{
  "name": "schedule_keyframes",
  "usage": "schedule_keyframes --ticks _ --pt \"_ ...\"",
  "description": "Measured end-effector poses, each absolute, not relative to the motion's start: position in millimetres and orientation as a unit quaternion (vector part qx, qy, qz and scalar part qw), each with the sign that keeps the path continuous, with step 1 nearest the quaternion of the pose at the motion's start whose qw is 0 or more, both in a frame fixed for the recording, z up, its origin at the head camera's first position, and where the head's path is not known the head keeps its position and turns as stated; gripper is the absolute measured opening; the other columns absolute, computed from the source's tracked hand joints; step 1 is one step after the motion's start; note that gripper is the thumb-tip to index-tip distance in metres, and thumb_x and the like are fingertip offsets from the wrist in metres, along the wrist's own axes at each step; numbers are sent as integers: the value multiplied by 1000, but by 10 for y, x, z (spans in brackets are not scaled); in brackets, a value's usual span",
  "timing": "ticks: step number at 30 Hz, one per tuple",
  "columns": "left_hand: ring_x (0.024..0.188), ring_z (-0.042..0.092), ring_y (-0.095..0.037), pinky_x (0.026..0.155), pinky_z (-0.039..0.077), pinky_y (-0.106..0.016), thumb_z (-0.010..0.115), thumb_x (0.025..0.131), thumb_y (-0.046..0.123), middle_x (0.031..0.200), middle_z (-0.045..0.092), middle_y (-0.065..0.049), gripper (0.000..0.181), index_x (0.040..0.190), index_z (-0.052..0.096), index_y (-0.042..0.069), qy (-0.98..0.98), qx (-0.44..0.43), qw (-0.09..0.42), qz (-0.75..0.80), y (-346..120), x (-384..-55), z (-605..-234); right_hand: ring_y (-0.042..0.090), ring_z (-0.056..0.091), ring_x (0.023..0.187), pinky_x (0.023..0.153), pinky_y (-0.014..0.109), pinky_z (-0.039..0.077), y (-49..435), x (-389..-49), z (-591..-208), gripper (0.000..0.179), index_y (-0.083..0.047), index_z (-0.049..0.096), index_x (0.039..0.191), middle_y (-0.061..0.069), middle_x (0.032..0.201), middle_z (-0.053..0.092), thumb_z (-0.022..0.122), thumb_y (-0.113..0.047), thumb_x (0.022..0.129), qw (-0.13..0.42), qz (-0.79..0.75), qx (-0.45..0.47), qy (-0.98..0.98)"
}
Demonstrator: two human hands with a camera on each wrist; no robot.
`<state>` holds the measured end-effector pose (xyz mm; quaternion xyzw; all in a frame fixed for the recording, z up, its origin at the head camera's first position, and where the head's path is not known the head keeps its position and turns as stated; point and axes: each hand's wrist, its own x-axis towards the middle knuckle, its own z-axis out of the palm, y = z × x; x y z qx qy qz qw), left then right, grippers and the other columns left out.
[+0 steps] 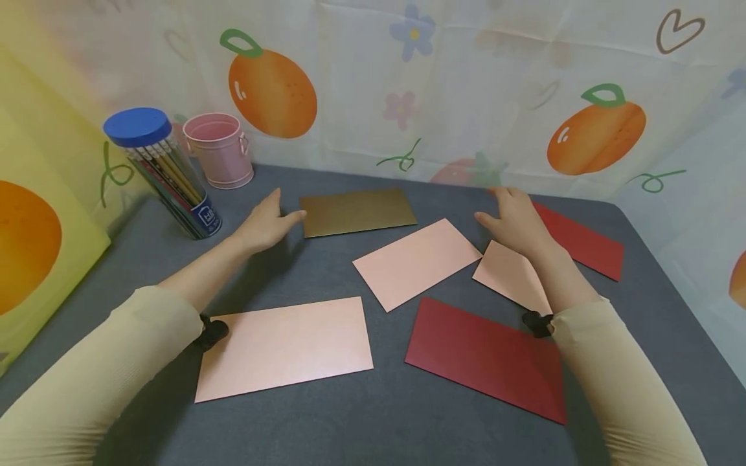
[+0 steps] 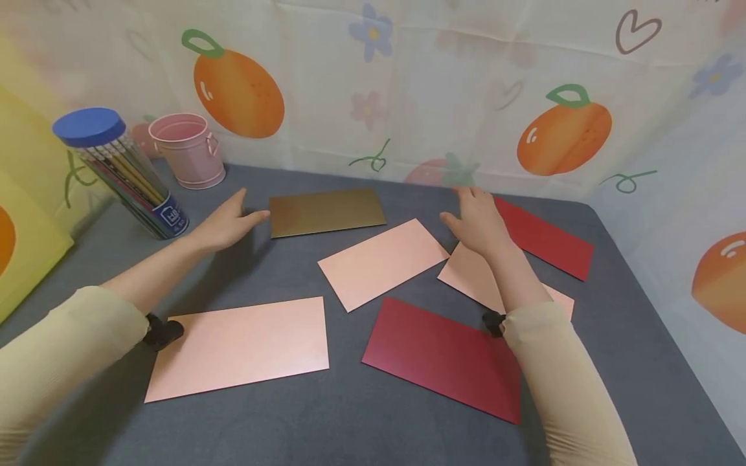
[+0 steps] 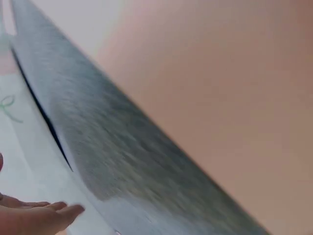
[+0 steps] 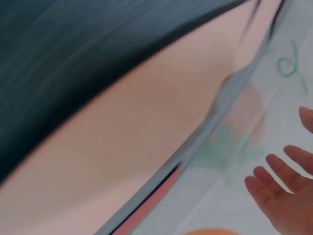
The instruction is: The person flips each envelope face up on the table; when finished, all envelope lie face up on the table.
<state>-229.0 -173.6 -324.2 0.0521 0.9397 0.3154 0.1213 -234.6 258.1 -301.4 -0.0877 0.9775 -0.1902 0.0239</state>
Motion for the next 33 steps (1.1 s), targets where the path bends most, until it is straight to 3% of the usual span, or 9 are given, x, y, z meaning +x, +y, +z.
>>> schedule_keyframes --ticks 4,9,15,19,26,33 --pt "151 16 -45 125 19 -56 34 104 44 164 8 -28 80 156 0 -6 895 -8 154 418 -1720 -2328 -3156 43 37 141 112 60 37 2318 -2460 -3013 62 3 34 149 26 151 40 54 -28 100 39 -247 -84 965" --pt "148 31 -41 124 31 -45 35 106 30 163 18 -26 65 155 13 -6 810 -54 177 556 -1699 -2372 -3123 39 46 135 109 53 45 2050 -2600 -3066 54 -1 42 146 23 149 45 53 -28 101 79 -317 -53 944" --pt "146 33 -38 123 33 -41 34 106 21 161 19 -28 60 154 14 -8 772 -60 186 604 -1699 -2406 -3144 38 53 129 108 44 50 1784 -2733 -3135 52 0 41 147 21 151 44 52 -23 102 135 -411 -9 901" --pt "140 37 -36 122 34 -40 38 104 16 161 22 -27 61 154 12 -8 782 -52 191 591 -1695 -2414 -3190 37 48 135 111 43 48 1654 -2792 -3185 54 2 37 149 22 152 41 52 -20 102 160 -455 14 876" --pt "144 36 -37 122 34 -40 46 100 5 162 17 -26 65 155 12 -7 785 -53 201 584 -1644 -2421 -3266 33 48 132 110 42 48 1479 -2836 -3245 52 1 39 148 20 151 43 52 -18 102 162 -461 32 872" --pt "148 33 -35 121 36 -38 51 96 -2 164 15 -24 70 155 14 -7 779 -64 203 590 -1601 -2424 -3275 33 44 140 112 43 46 1396 -2853 -3274 49 0 45 145 17 153 42 55 -19 100 161 -454 43 875"
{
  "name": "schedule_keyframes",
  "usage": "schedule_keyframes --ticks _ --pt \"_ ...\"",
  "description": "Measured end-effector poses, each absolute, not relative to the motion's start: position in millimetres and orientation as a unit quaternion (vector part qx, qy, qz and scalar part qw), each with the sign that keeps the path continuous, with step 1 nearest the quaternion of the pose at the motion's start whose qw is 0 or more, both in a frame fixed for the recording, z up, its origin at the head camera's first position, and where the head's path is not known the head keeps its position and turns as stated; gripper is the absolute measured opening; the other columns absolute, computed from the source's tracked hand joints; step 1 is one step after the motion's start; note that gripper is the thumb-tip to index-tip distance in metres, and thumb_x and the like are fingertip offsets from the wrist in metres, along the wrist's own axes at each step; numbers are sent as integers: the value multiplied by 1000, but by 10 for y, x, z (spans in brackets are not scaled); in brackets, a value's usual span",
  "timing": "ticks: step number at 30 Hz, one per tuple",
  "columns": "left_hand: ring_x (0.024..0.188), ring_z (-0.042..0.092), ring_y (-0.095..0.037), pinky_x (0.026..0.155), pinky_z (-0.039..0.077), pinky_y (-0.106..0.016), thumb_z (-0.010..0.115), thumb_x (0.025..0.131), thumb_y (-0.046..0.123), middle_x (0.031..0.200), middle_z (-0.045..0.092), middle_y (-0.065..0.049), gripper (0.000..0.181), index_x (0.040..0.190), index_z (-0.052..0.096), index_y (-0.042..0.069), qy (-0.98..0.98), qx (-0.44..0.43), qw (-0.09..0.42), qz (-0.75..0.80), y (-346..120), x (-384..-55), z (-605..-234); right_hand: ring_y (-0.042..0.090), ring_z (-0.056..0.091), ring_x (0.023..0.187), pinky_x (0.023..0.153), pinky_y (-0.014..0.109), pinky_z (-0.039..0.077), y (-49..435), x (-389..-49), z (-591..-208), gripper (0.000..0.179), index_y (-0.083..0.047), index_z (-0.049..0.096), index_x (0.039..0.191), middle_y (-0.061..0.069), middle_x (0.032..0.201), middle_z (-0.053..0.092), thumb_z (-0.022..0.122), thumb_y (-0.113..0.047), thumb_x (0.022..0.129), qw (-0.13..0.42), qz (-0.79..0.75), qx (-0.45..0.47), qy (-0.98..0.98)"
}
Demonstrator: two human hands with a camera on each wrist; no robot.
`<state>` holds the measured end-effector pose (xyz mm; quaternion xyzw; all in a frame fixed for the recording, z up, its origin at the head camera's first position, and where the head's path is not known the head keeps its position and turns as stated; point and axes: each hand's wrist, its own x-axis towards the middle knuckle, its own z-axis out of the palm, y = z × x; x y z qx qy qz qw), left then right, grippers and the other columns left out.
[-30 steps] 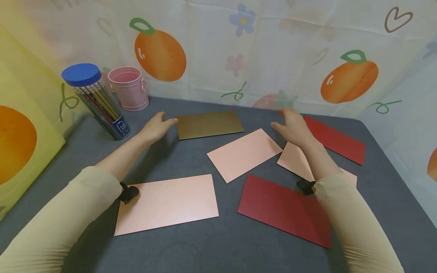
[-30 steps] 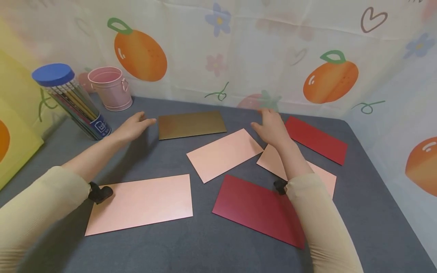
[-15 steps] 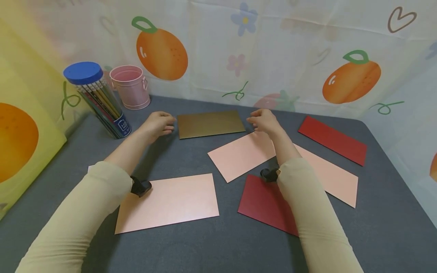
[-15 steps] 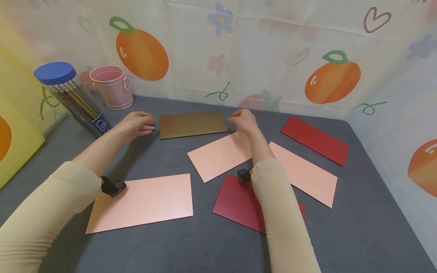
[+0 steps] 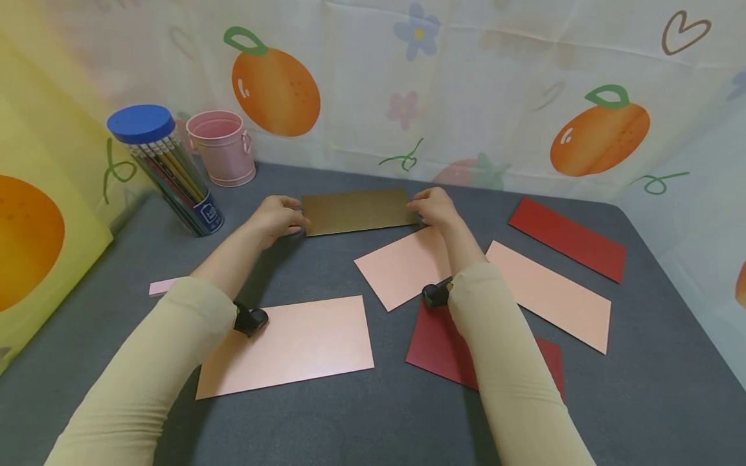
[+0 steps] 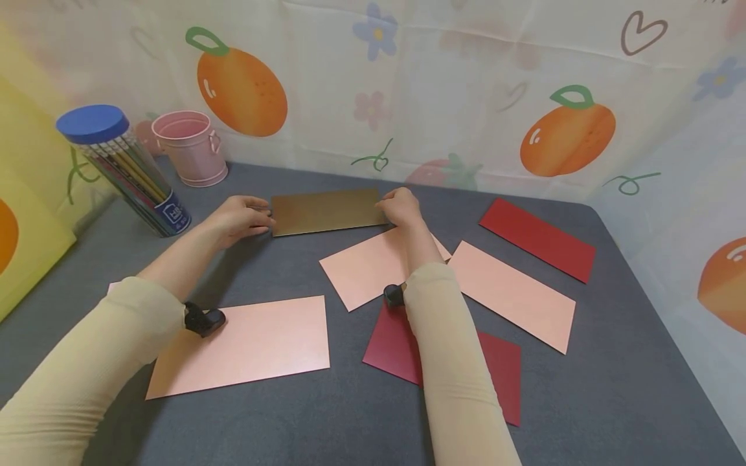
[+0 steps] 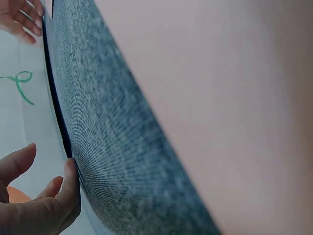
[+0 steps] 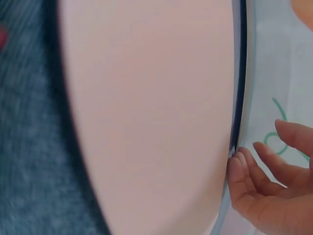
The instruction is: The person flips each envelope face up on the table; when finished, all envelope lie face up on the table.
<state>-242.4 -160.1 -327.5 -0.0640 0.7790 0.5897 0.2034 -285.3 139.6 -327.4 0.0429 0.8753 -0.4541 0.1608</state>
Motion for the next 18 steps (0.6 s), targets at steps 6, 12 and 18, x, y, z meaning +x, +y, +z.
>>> schedule_keyframes --ticks 6,12,18 --pt "147 35 -34 119 39 -37 52 96 -1 164 18 -21 71 156 13 -4 775 -77 206 592 -1584 -2414 -3258 31 44 140 112 41 47 1366 -2856 -3276 48 -2 47 144 16 152 44 56 -19 100 164 -451 51 876" --pt "147 33 -35 119 39 -36 50 97 -2 164 17 -21 71 157 12 -3 761 -89 210 607 -1571 -2414 -3259 31 45 139 112 41 47 1354 -2844 -3274 48 -1 46 144 17 151 44 55 -18 100 167 -455 51 873" --pt "145 33 -34 118 40 -36 48 97 -3 163 18 -20 69 156 14 -2 753 -100 208 617 -1568 -2428 -3263 30 47 137 110 40 48 1355 -2841 -3271 47 0 47 143 17 151 45 55 -16 100 162 -458 45 873"
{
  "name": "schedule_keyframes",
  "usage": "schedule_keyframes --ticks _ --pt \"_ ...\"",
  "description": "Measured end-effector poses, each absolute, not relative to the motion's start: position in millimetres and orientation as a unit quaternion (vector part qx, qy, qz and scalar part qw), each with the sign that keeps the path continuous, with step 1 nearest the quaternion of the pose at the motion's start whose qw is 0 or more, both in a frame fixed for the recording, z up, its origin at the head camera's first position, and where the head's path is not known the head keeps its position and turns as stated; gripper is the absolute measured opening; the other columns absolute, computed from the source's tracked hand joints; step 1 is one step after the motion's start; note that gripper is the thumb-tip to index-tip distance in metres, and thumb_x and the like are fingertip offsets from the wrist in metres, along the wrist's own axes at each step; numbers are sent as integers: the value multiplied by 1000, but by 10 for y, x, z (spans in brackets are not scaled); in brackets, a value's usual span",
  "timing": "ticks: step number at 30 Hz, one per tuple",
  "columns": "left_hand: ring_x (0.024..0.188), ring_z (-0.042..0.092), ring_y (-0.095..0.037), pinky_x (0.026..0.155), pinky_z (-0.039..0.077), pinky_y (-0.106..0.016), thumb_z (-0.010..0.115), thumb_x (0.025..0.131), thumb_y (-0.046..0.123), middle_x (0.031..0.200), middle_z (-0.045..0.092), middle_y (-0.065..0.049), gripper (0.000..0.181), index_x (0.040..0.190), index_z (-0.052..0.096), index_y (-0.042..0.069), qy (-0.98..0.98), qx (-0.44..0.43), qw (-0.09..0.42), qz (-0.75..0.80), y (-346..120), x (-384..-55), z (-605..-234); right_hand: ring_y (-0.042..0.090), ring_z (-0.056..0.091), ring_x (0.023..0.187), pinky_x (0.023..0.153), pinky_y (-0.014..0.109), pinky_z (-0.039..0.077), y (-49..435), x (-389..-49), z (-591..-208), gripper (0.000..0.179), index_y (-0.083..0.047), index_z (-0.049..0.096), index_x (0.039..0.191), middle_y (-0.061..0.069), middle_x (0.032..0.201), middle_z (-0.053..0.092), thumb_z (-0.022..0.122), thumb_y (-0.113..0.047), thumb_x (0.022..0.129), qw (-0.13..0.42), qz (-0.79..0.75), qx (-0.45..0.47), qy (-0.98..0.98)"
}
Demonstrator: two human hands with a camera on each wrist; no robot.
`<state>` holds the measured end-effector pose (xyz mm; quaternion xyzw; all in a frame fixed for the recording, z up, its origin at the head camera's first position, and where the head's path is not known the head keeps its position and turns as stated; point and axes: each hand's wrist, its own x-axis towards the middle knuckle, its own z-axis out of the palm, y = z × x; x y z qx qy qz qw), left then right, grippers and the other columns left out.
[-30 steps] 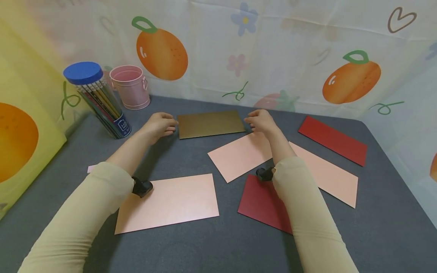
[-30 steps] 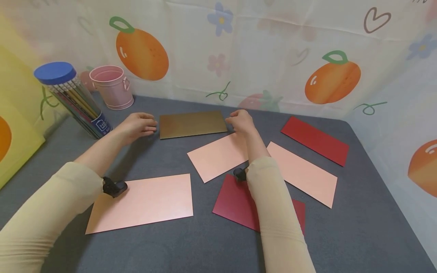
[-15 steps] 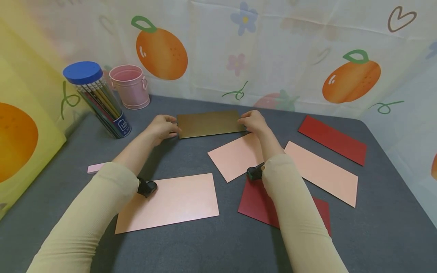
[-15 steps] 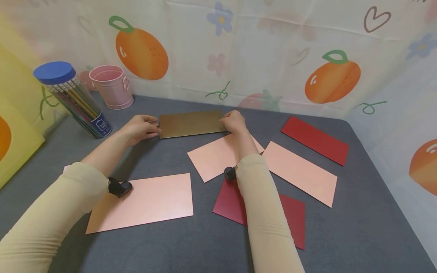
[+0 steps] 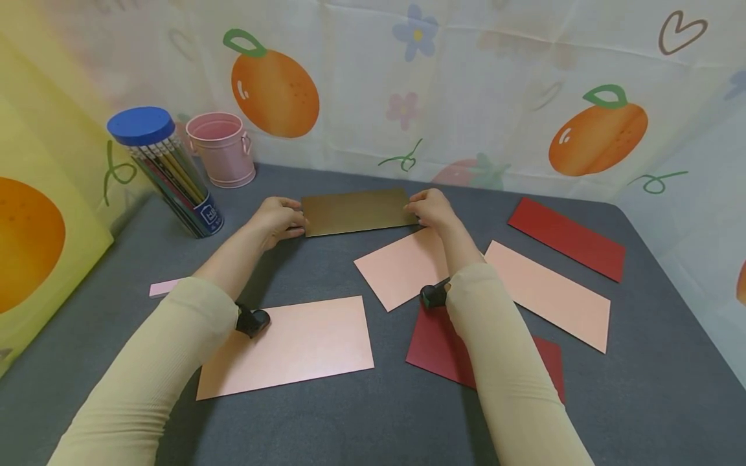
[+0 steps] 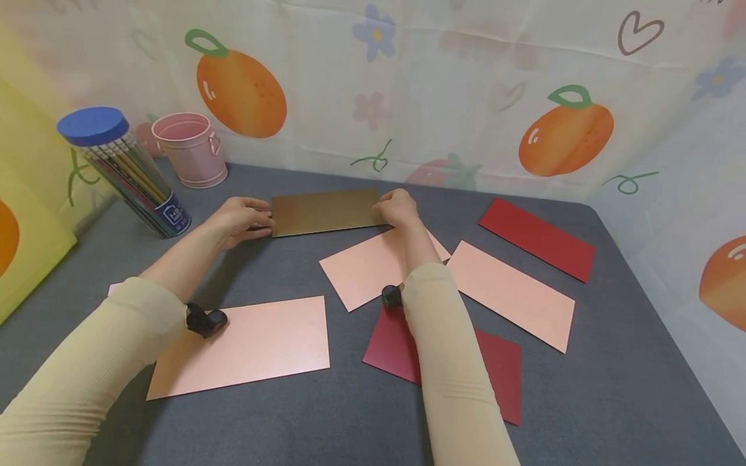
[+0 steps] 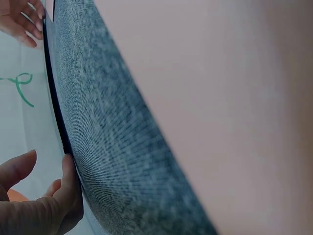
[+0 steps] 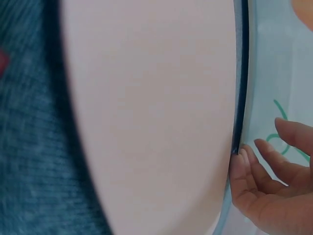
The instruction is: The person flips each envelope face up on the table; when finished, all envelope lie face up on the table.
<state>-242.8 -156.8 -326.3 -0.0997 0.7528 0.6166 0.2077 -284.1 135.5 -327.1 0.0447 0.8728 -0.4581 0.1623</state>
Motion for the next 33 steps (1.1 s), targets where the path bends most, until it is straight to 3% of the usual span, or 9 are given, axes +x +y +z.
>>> schedule_keyframes --ticks 6,12,17,22,26,33 --pt "140 36 -32 118 41 -35 46 97 -3 163 18 -20 66 156 16 -2 747 -108 203 624 -1578 -2427 -3270 25 54 116 100 37 52 1353 -2851 -3275 44 -3 49 143 16 146 51 53 -9 99 155 -449 46 879" --pt "120 45 -23 117 42 -35 47 97 -4 162 22 -20 65 155 20 -1 745 -112 188 630 -1569 -2424 -3265 31 56 127 106 41 52 1361 -2854 -3269 46 0 50 142 19 145 51 51 2 96 143 -464 43 873" --pt "107 48 -16 115 44 -33 49 96 -4 161 25 -20 64 155 23 -1 743 -120 175 635 -1580 -2427 -3232 27 58 113 101 38 55 1351 -2860 -3272 48 0 53 139 19 142 52 49 10 92 117 -476 42 870" --pt "92 51 -8 95 54 -20 51 96 -4 158 30 -21 64 154 25 -1 747 -124 165 632 -1592 -2428 -3218 27 56 120 97 36 55 1359 -2848 -3251 51 -2 55 137 19 141 53 52 13 89 107 -491 50 863" --pt "81 55 -2 76 53 -12 52 96 -3 154 34 -23 62 152 26 -2 757 -115 151 625 -1600 -2427 -3219 30 52 132 99 34 54 1375 -2844 -3219 56 -3 52 140 19 144 52 54 16 87 108 -504 54 855" --pt "80 58 0 73 54 -9 53 96 -2 136 48 -18 60 152 29 -4 764 -102 139 622 -1610 -2438 -3230 32 56 129 102 37 54 1397 -2867 -3185 59 -5 46 146 20 146 51 53 14 90 120 -535 57 835"
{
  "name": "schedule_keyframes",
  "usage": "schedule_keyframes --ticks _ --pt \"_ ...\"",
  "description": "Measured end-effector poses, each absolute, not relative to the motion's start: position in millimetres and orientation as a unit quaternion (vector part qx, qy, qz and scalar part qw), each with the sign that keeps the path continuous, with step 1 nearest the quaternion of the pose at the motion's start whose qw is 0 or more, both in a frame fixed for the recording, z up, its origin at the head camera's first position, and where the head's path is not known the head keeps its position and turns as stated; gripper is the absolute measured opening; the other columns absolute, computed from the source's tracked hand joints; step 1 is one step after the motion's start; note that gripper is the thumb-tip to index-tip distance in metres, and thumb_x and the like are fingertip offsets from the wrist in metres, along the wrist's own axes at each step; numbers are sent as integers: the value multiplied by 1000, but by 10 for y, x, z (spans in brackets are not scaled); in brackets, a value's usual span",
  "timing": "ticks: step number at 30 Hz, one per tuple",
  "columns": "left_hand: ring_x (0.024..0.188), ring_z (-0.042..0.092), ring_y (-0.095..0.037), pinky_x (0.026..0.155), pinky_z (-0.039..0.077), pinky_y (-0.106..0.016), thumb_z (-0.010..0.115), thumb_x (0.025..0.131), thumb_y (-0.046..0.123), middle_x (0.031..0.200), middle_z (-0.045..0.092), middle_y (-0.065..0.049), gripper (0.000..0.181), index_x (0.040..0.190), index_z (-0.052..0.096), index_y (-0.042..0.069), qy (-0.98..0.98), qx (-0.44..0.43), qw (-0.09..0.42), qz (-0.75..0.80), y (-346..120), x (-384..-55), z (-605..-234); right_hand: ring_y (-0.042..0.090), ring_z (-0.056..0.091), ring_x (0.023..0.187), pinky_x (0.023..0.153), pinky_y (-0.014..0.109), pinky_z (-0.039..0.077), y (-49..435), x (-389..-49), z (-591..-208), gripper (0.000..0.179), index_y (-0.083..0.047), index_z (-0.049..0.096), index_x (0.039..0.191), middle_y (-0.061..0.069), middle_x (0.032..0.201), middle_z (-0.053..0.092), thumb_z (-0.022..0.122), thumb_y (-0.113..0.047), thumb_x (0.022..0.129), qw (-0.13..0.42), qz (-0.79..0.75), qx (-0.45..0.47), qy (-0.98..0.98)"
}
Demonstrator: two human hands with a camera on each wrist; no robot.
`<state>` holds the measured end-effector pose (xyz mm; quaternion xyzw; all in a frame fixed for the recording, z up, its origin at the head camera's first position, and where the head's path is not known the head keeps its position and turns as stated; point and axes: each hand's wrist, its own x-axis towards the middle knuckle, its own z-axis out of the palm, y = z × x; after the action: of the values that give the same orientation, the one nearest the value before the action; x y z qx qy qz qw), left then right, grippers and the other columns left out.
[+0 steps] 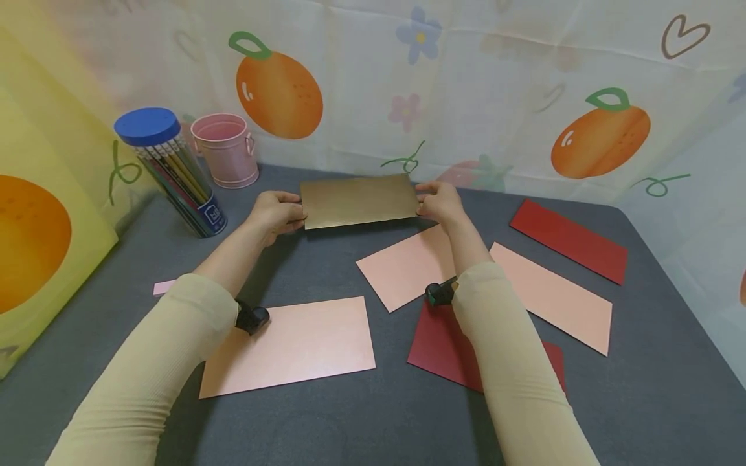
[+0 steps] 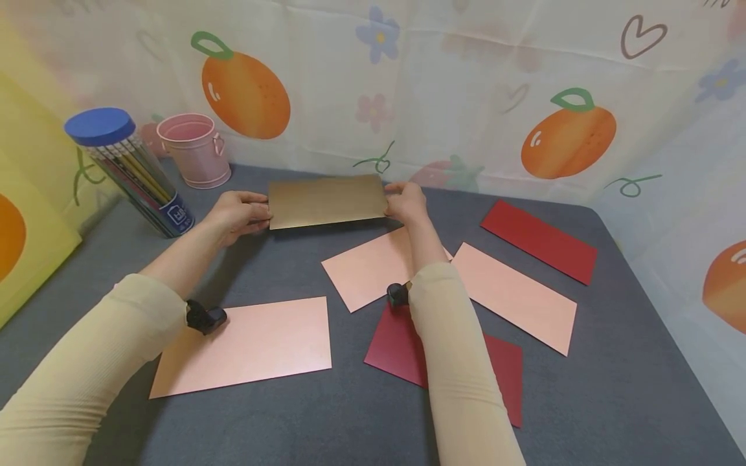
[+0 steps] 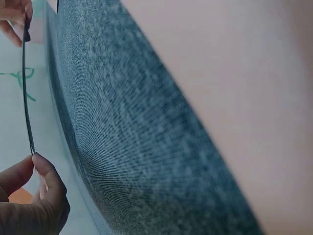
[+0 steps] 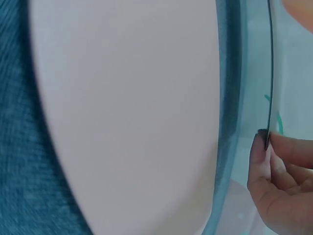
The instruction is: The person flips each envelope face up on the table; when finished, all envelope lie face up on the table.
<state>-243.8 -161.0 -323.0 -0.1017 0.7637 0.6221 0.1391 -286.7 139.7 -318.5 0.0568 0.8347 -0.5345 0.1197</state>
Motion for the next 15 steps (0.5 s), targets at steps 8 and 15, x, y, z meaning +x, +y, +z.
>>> schedule_keyframes --ticks 8,15 --pt "76 60 0 73 56 -12 56 97 1 108 54 -5 49 143 42 -6 765 -97 131 623 -1621 -2456 -3206 31 57 125 105 41 52 1426 -2884 -3138 43 0 50 141 19 144 52 54 -7 99 113 -559 67 819" --pt "82 59 -2 80 57 -17 59 96 5 100 51 -1 28 122 49 -2 773 -83 114 619 -1631 -2448 -3179 30 54 128 107 43 51 1417 -2887 -3119 45 0 47 143 16 147 49 54 -12 101 108 -581 79 803"
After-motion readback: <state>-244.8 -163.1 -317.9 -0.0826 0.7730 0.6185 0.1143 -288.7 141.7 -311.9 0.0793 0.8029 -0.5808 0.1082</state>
